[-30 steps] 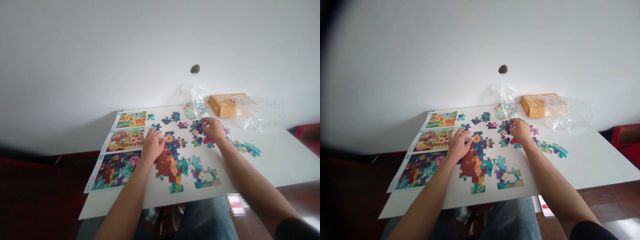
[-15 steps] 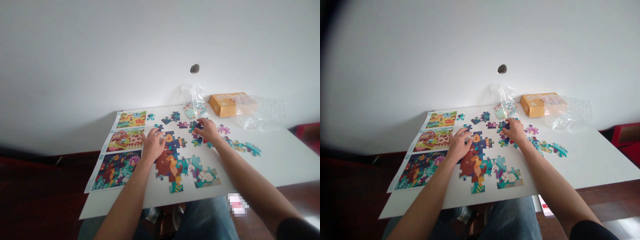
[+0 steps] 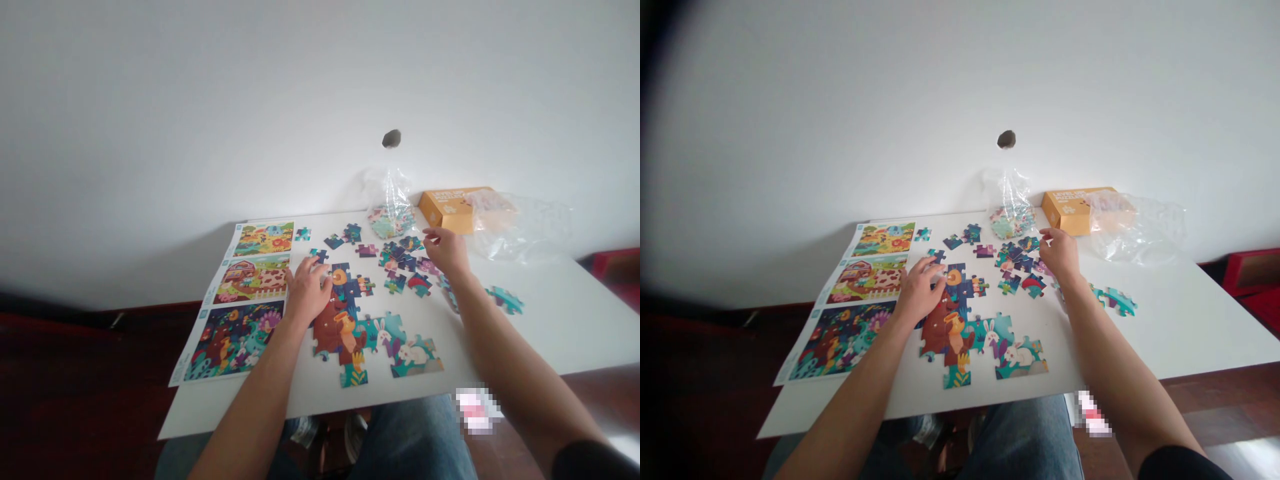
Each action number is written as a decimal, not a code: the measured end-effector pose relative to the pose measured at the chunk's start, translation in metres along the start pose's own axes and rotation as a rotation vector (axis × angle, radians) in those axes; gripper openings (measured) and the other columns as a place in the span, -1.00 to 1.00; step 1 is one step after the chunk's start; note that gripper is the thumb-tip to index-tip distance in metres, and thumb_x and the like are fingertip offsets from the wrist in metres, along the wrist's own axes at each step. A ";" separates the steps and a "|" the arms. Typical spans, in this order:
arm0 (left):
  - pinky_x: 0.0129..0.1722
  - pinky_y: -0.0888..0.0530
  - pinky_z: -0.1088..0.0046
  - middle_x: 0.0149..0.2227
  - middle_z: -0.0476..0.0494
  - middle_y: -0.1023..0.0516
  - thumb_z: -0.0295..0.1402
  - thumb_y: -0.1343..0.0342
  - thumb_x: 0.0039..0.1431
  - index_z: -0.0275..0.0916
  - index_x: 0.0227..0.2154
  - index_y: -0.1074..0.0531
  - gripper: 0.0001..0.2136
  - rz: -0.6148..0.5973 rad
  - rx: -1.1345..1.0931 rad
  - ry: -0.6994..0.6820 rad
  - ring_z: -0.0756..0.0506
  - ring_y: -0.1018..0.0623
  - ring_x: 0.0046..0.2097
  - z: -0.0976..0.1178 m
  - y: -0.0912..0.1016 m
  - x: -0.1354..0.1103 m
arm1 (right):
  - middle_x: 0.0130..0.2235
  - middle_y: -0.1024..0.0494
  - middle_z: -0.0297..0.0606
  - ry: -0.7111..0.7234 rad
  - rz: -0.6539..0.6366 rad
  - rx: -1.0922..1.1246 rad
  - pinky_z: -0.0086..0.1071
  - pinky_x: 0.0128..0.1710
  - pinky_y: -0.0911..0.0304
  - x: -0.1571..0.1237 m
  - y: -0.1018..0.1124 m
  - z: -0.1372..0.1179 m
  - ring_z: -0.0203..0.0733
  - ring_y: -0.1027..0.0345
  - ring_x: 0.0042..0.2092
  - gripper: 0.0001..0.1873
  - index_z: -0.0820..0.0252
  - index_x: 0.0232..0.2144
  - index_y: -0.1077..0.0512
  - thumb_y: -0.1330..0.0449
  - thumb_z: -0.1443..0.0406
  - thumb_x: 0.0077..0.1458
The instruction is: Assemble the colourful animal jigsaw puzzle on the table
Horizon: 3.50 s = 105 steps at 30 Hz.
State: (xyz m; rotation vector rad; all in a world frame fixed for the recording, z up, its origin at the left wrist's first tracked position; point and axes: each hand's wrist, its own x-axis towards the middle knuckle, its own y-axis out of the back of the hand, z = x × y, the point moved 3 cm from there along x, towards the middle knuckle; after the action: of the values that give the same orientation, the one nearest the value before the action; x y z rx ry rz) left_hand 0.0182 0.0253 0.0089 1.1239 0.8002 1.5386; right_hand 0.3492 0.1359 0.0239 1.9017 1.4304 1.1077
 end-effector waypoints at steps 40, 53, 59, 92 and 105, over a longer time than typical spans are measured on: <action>0.31 -0.14 -0.24 0.23 -0.20 -0.42 -0.31 -0.05 0.25 -0.08 -0.04 -0.54 -0.73 0.003 -0.023 0.011 -0.30 -0.41 0.24 -0.007 -0.005 0.001 | -0.14 -0.59 -0.12 -0.186 0.115 0.198 -0.23 -0.14 -0.31 0.008 0.003 0.013 -0.08 -0.43 -0.17 -0.46 0.20 -0.03 -0.44 -0.29 0.13 -0.09; 0.31 -0.15 -0.22 0.23 -0.17 -0.42 -0.29 -0.04 0.26 -0.08 -0.03 -0.54 -0.73 -0.010 -0.012 0.022 -0.29 -0.39 0.26 -0.004 -0.002 0.001 | -0.11 -0.58 -0.14 0.287 -0.146 0.114 -0.07 0.02 -0.26 -0.017 -0.031 -0.032 0.05 -0.39 -0.04 -0.57 0.11 -0.03 -0.50 -0.25 0.11 0.06; 0.32 -0.15 -0.19 0.23 -0.17 -0.42 -0.29 -0.05 0.26 -0.08 -0.03 -0.54 -0.72 -0.005 -0.006 0.018 -0.29 -0.39 0.27 -0.005 -0.004 0.001 | 0.11 -0.52 -0.07 0.129 -0.142 -0.165 0.01 0.05 -0.23 0.000 -0.021 0.004 0.21 -0.32 0.12 -0.44 0.10 0.15 -0.44 -0.21 0.18 0.07; 0.31 -0.15 -0.25 0.23 -0.17 -0.41 -0.28 -0.03 0.26 -0.07 -0.02 -0.53 -0.71 -0.027 -0.019 0.037 -0.29 -0.40 0.26 -0.005 -0.002 0.002 | -0.15 -0.61 -0.21 0.246 -0.273 0.052 -0.16 -0.05 -0.21 -0.022 -0.042 -0.039 0.01 -0.41 -0.07 -0.52 0.07 0.03 -0.45 -0.33 0.15 0.03; 0.31 -0.21 -0.11 0.22 -0.18 -0.43 -0.29 -0.05 0.25 -0.08 -0.04 -0.54 -0.72 -0.006 -0.010 0.008 -0.26 -0.40 0.25 -0.007 -0.004 0.002 | -0.44 -0.51 -0.35 -0.014 -0.203 0.463 -0.34 -0.36 -0.26 -0.012 -0.033 -0.019 -0.22 -0.36 -0.42 -0.62 0.20 -0.12 -0.47 -0.22 0.19 -0.01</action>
State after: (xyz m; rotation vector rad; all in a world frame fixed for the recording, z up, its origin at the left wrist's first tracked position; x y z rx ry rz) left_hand 0.0130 0.0286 0.0034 1.1074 0.8000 1.5413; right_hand 0.3145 0.1333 0.0043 1.9930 1.9516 0.7070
